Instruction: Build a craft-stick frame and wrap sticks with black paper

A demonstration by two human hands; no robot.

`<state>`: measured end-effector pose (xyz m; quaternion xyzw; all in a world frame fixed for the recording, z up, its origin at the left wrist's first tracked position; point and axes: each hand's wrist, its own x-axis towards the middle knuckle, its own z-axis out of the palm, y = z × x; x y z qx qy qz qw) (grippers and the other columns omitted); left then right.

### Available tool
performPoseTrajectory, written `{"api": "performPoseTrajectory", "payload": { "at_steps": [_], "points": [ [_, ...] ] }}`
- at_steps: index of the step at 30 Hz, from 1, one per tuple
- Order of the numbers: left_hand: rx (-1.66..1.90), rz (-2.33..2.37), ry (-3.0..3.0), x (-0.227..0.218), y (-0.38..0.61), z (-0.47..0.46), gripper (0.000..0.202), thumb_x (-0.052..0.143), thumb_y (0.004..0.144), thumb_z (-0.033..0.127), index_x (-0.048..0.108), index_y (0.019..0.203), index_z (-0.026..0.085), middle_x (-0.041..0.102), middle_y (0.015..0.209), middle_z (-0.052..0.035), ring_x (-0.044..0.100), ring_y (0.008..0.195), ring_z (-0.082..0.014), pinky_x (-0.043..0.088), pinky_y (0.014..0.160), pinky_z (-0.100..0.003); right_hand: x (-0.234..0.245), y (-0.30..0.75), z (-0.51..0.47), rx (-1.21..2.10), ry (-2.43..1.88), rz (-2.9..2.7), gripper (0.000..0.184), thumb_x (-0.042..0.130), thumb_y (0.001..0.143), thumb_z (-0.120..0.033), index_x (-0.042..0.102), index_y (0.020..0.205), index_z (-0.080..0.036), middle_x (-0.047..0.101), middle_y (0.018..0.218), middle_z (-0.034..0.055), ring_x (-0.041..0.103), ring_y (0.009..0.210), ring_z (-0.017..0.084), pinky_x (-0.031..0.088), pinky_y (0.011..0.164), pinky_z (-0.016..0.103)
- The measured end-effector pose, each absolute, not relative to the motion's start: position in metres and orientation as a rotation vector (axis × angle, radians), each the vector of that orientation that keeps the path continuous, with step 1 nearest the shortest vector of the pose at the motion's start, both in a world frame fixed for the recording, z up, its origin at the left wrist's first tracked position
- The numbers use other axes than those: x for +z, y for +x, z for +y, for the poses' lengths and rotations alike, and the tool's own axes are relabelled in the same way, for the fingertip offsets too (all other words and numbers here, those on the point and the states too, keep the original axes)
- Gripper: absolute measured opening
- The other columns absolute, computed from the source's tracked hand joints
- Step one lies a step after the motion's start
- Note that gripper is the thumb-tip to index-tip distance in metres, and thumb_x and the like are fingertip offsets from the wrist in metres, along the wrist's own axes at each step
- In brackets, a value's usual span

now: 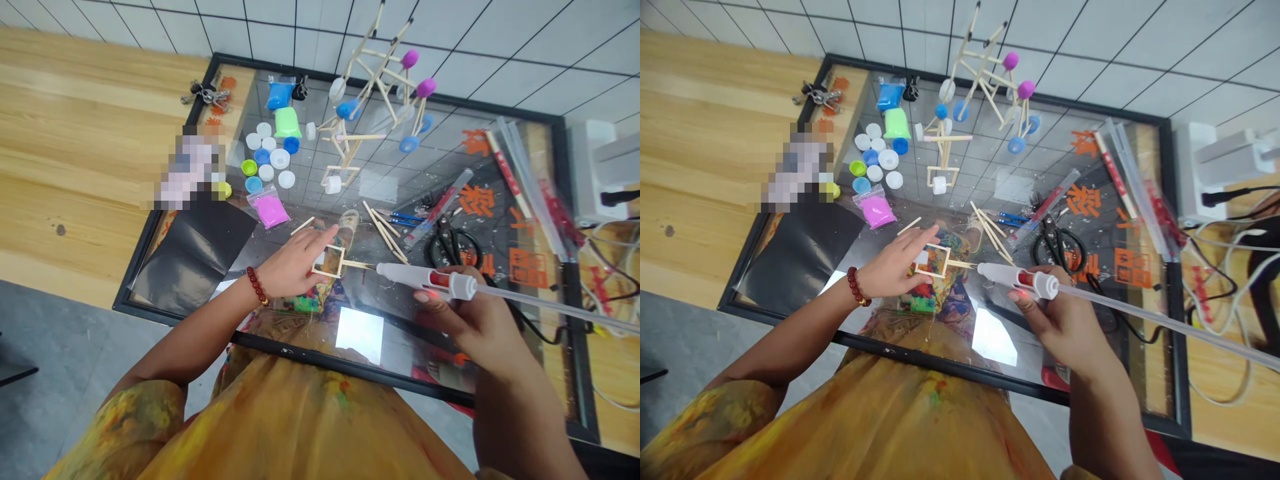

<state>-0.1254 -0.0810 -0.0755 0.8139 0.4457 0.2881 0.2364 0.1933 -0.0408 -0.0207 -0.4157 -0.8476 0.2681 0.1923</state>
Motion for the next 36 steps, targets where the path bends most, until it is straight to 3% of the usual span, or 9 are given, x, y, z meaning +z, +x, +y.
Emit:
{"api": "performPoseTrajectory", "payload": {
  "at_steps": [10,36],
  "points": [
    [0.804,1.215,2.225,-0.076,-0.125,-0.081,0.098,0.066,0.088,0.036,0.000,0.159,0.022,0.054,0.140,-0.0191,0.050,0.130,-0.0371,0.035,0.111,-0.065,-0.018,0.182,-0.036,0.604,-1.023,-2.445,0.016,0.059,0.093,-0.033,0.060,0.081,-0.022,0.060,0.083,0.0022,0.061,0.070,0.017,0.050,0.058,0.028],
    [0.774,1.225,2.229,-0.074,-0.125,-0.081,0.097,0.066,0.088,0.035,0.002,0.159,0.019,0.053,0.139,-0.0204,0.050,0.130,-0.0365,0.035,0.112,-0.063,-0.016,0.161,-0.037,0.688,-1.047,-2.479,0.019,0.056,0.094,-0.037,0.060,0.085,-0.021,0.060,0.092,0.0053,0.064,0.072,0.018,0.052,0.060,0.030]
  ]
}}
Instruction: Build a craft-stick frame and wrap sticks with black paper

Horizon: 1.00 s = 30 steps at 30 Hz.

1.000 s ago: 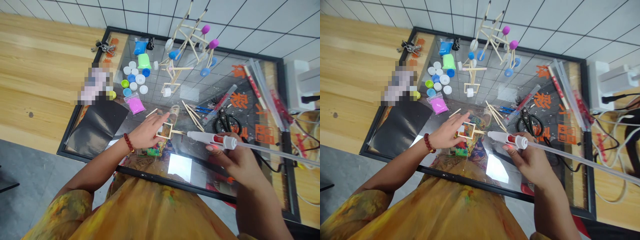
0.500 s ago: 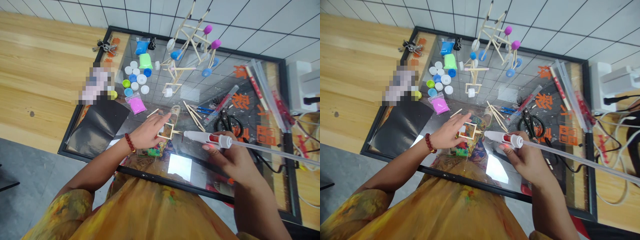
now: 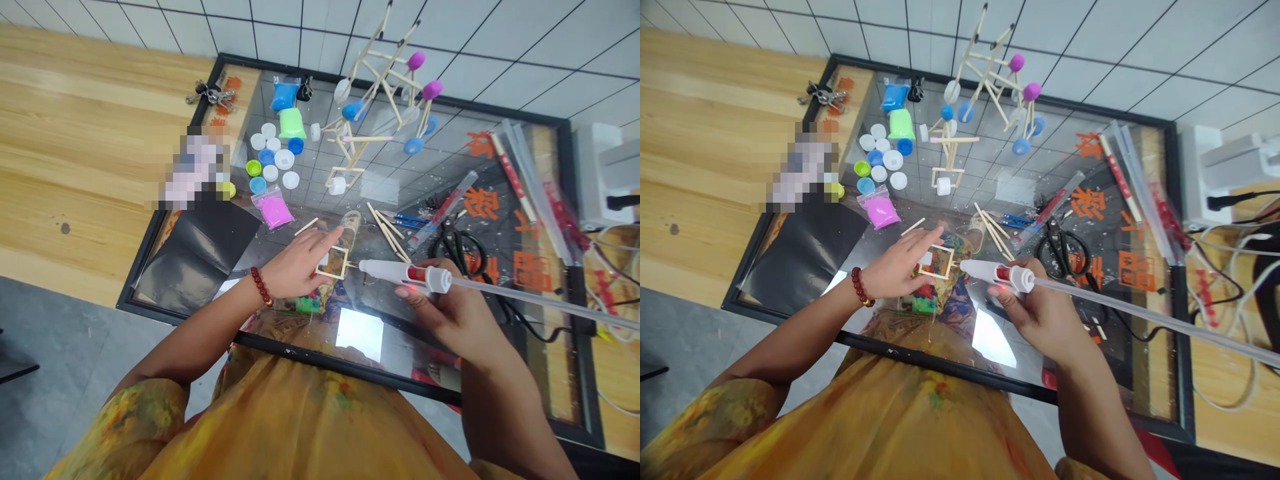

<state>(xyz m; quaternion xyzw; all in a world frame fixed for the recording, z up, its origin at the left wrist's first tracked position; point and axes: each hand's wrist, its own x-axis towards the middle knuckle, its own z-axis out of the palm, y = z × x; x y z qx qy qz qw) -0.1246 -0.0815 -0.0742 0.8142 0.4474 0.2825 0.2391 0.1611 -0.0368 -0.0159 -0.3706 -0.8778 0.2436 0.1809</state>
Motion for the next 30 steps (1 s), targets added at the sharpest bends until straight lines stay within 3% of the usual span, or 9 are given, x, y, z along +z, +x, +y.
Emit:
{"api": "performPoseTrajectory", "payload": {
  "at_steps": [6,30],
  "points": [
    [0.776,1.223,2.226,-0.074,-0.125,-0.081,0.099,0.067,0.087,0.032,0.001,0.159,0.020,0.053,0.140,-0.0202,0.049,0.130,-0.0369,0.036,0.111,-0.064,-0.015,0.161,-0.036,0.710,-1.083,-2.477,0.024,0.056,0.093,-0.039,0.060,0.078,-0.021,0.060,0.088,0.0052,0.063,0.070,0.018,0.051,0.059,0.030],
    [0.752,1.242,2.221,-0.075,-0.126,-0.081,0.095,0.064,0.089,0.041,0.004,0.160,0.021,0.055,0.139,-0.0187,0.049,0.131,-0.0358,0.035,0.114,-0.061,-0.014,0.190,-0.041,0.661,-1.151,-2.418,0.014,0.060,0.092,-0.035,0.061,0.087,-0.022,0.061,0.086,0.0036,0.062,0.069,0.018,0.052,0.060,0.031]
  ]
}}
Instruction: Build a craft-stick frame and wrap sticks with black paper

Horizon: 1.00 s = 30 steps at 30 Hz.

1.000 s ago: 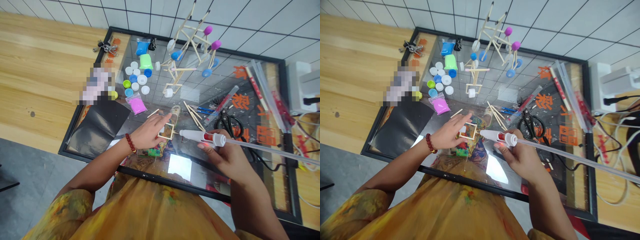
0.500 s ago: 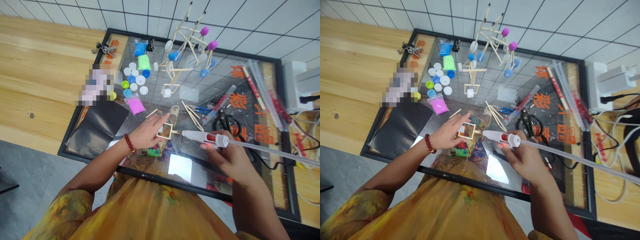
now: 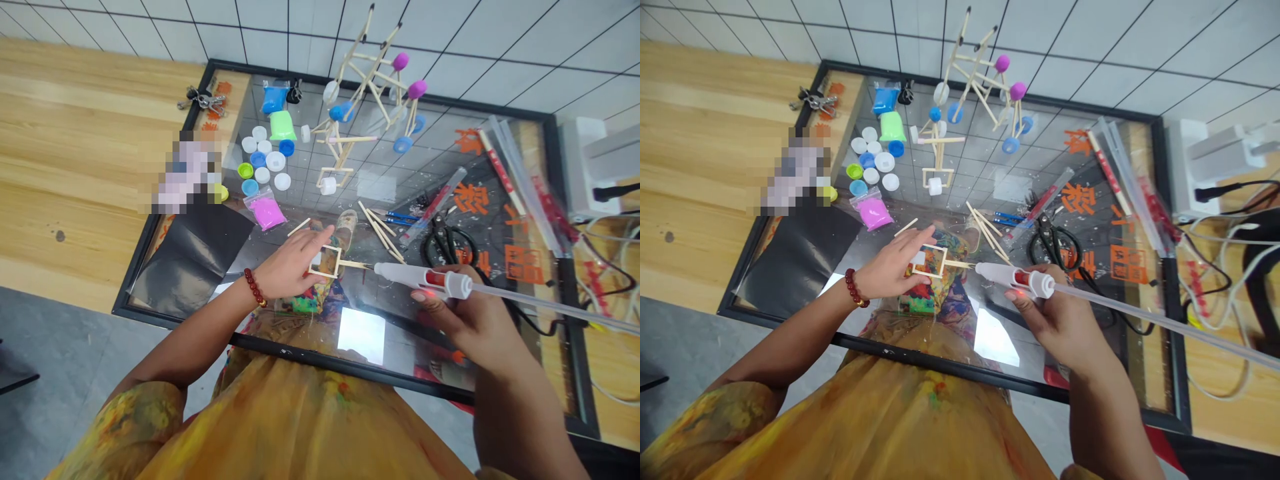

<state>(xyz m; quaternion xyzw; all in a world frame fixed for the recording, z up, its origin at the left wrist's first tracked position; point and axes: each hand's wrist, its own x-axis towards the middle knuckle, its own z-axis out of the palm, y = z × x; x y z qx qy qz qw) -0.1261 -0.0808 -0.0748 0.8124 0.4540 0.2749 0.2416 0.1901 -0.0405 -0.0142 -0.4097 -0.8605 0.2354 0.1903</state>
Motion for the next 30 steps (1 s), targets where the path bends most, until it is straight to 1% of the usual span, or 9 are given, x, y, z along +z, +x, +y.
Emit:
{"api": "performPoseTrajectory", "payload": {
  "at_steps": [3,7,12,17,20,24,30],
  "points": [
    [0.743,1.246,2.223,-0.075,-0.126,-0.081,0.095,0.065,0.088,0.038,0.005,0.160,0.019,0.054,0.139,-0.0194,0.049,0.132,-0.0356,0.035,0.115,-0.060,-0.017,0.196,-0.043,0.722,-1.201,-2.369,0.014,0.061,0.091,-0.036,0.061,0.088,-0.022,0.059,0.087,0.0029,0.062,0.069,0.018,0.053,0.063,0.033],
    [0.732,1.255,2.219,-0.074,-0.126,-0.081,0.096,0.066,0.088,0.037,0.005,0.160,0.020,0.054,0.140,-0.0189,0.049,0.132,-0.0352,0.035,0.115,-0.061,-0.019,0.204,-0.045,0.808,-1.324,-2.299,0.018,0.061,0.090,-0.040,0.062,0.091,-0.022,0.060,0.084,0.0029,0.064,0.072,0.021,0.053,0.066,0.036],
    [0.727,1.257,2.219,-0.074,-0.126,-0.081,0.096,0.066,0.087,0.039,0.006,0.159,0.021,0.054,0.140,-0.0185,0.049,0.132,-0.0357,0.034,0.115,-0.061,-0.017,0.209,-0.045,0.786,-1.377,-2.310,0.024,0.061,0.090,-0.045,0.063,0.089,-0.021,0.062,0.078,0.0044,0.063,0.070,0.022,0.051,0.062,0.036],
    [0.739,1.250,2.220,-0.074,-0.126,-0.081,0.096,0.067,0.087,0.039,0.008,0.159,0.018,0.055,0.139,-0.0200,0.049,0.131,-0.0355,0.035,0.115,-0.060,-0.016,0.208,-0.044,0.781,-1.386,-2.324,0.027,0.060,0.090,-0.046,0.063,0.087,-0.020,0.062,0.073,0.0042,0.062,0.068,0.022,0.050,0.060,0.035],
    [0.726,1.263,2.222,-0.075,-0.126,-0.081,0.095,0.067,0.087,0.037,0.007,0.159,0.018,0.054,0.139,-0.0196,0.049,0.132,-0.0352,0.035,0.116,-0.059,-0.017,0.208,-0.045,0.803,-1.403,-2.310,0.028,0.060,0.089,-0.048,0.063,0.087,-0.020,0.061,0.073,0.0039,0.063,0.069,0.023,0.051,0.062,0.036],
    [0.727,1.261,2.224,-0.075,-0.126,-0.081,0.096,0.065,0.088,0.040,0.005,0.159,0.020,0.054,0.140,-0.0188,0.049,0.132,-0.0356,0.035,0.115,-0.060,-0.019,0.208,-0.046,0.821,-1.402,-2.294,0.026,0.061,0.090,-0.046,0.063,0.090,-0.020,0.061,0.078,0.0038,0.063,0.067,0.021,0.051,0.061,0.036],
    [0.741,1.251,2.231,-0.075,-0.126,-0.080,0.095,0.063,0.089,0.044,0.004,0.159,0.021,0.055,0.139,-0.0188,0.050,0.131,-0.0362,0.035,0.114,-0.062,-0.020,0.202,-0.043,0.741,-1.209,-2.362,0.015,0.060,0.092,-0.037,0.062,0.090,-0.022,0.058,0.082,0.0020,0.063,0.071,0.019,0.053,0.063,0.033]
  ]
}}
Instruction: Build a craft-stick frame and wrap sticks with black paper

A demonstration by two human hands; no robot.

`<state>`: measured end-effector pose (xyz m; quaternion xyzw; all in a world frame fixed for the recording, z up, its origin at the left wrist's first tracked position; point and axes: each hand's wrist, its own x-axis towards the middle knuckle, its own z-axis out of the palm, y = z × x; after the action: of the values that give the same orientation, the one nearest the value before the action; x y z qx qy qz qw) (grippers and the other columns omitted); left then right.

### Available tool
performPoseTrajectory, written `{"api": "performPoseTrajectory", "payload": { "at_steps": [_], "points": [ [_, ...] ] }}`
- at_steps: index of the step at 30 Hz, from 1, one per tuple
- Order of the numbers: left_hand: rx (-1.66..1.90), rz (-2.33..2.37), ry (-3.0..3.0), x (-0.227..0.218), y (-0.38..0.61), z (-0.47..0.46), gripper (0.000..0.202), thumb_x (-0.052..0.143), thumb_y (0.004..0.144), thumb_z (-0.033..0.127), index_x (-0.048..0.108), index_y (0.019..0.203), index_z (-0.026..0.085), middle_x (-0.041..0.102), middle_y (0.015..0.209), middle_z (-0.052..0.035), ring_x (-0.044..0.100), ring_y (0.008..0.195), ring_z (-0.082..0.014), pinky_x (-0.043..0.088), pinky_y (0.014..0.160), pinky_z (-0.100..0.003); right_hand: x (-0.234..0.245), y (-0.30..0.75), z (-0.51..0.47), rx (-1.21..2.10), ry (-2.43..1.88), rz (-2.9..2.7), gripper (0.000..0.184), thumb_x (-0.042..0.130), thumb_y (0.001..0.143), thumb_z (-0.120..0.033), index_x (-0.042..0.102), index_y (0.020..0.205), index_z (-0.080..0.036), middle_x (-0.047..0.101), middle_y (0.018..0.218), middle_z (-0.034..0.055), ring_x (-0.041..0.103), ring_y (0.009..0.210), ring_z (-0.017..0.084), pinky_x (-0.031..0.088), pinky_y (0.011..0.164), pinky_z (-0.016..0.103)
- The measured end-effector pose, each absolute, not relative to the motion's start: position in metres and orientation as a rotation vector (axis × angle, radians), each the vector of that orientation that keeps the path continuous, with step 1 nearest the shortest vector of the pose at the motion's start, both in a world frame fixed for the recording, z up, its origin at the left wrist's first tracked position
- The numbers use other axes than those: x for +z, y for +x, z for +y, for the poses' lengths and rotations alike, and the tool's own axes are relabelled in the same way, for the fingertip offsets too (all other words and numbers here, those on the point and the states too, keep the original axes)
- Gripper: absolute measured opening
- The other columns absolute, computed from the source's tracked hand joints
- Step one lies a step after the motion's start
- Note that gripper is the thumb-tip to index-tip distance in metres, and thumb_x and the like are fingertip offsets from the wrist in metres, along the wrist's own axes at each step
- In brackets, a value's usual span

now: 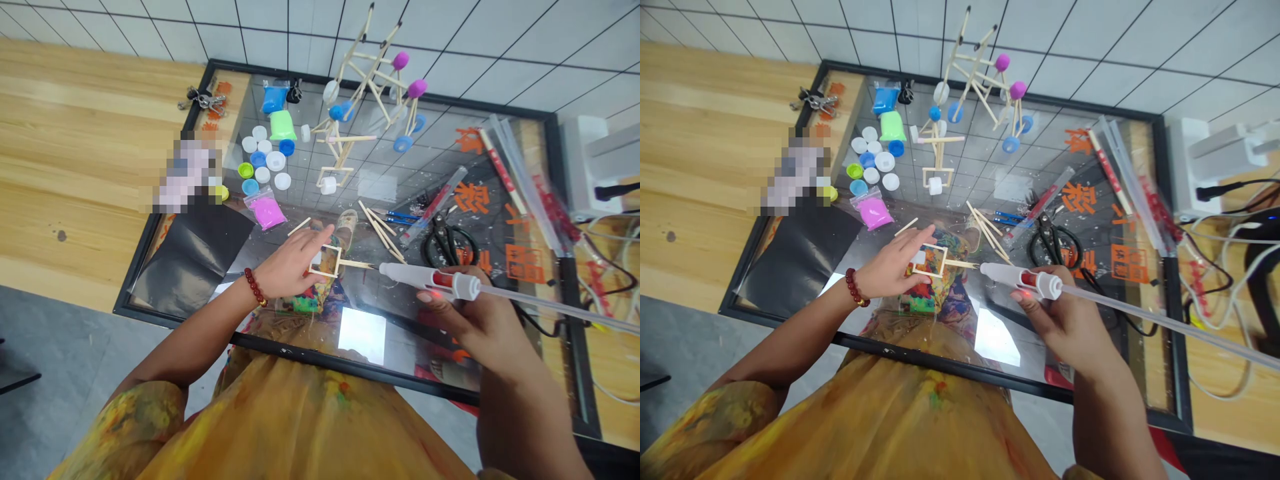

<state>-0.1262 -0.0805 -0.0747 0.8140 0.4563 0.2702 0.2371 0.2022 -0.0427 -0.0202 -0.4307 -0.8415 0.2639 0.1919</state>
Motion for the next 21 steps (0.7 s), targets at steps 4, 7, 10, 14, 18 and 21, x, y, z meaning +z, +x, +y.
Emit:
{"api": "performPoseTrajectory", "payload": {
  "at_steps": [4,7,10,14,18,21],
  "points": [
    [0.737,1.250,2.221,-0.076,-0.126,-0.081,0.094,0.062,0.090,0.045,0.004,0.159,0.021,0.054,0.140,-0.0189,0.049,0.132,-0.0363,0.034,0.115,-0.062,-0.019,0.196,-0.041,0.690,-1.130,-2.401,0.011,0.060,0.092,-0.034,0.060,0.089,-0.023,0.058,0.085,0.0014,0.061,0.070,0.017,0.052,0.062,0.030],
    [0.735,1.247,2.214,-0.076,-0.126,-0.081,0.094,0.062,0.090,0.046,0.004,0.159,0.021,0.054,0.141,-0.0185,0.048,0.133,-0.0364,0.034,0.115,-0.062,-0.017,0.192,-0.041,0.668,-1.102,-2.421,0.011,0.060,0.093,-0.032,0.059,0.088,-0.023,0.058,0.085,0.0013,0.060,0.068,0.016,0.050,0.058,0.028],
    [0.737,1.243,2.218,-0.075,-0.126,-0.081,0.094,0.062,0.090,0.044,0.003,0.159,0.021,0.054,0.140,-0.0181,0.048,0.133,-0.0362,0.034,0.115,-0.062,-0.016,0.189,-0.040,0.623,-1.043,-2.461,0.014,0.059,0.094,-0.032,0.059,0.084,-0.023,0.058,0.084,0.0018,0.060,0.070,0.016,0.049,0.058,0.028],
    [0.737,1.252,2.228,-0.074,-0.125,-0.081,0.094,0.063,0.090,0.039,0.003,0.159,0.020,0.054,0.140,-0.0181,0.049,0.131,-0.0356,0.034,0.115,-0.062,-0.016,0.186,-0.037,0.579,-1.012,-2.494,0.016,0.058,0.094,-0.033,0.059,0.083,-0.022,0.059,0.084,0.0028,0.060,0.070,0.017,0.049,0.060,0.029],
    [0.747,1.252,2.234,-0.073,-0.125,-0.081,0.094,0.064,0.089,0.037,0.003,0.159,0.019,0.054,0.139,-0.0184,0.050,0.130,-0.0356,0.035,0.115,-0.061,-0.016,0.184,-0.037,0.579,-1.032,-2.494,0.017,0.057,0.095,-0.036,0.059,0.085,-0.022,0.061,0.086,0.0043,0.061,0.070,0.018,0.050,0.059,0.029],
    [0.743,1.245,2.235,-0.072,-0.125,-0.081,0.095,0.064,0.089,0.038,0.002,0.159,0.019,0.054,0.140,-0.0183,0.050,0.130,-0.0359,0.035,0.115,-0.062,-0.016,0.182,-0.037,0.595,-1.044,-2.491,0.018,0.056,0.095,-0.037,0.059,0.086,-0.021,0.061,0.086,0.0047,0.061,0.068,0.018,0.050,0.056,0.030]
  ]
}}
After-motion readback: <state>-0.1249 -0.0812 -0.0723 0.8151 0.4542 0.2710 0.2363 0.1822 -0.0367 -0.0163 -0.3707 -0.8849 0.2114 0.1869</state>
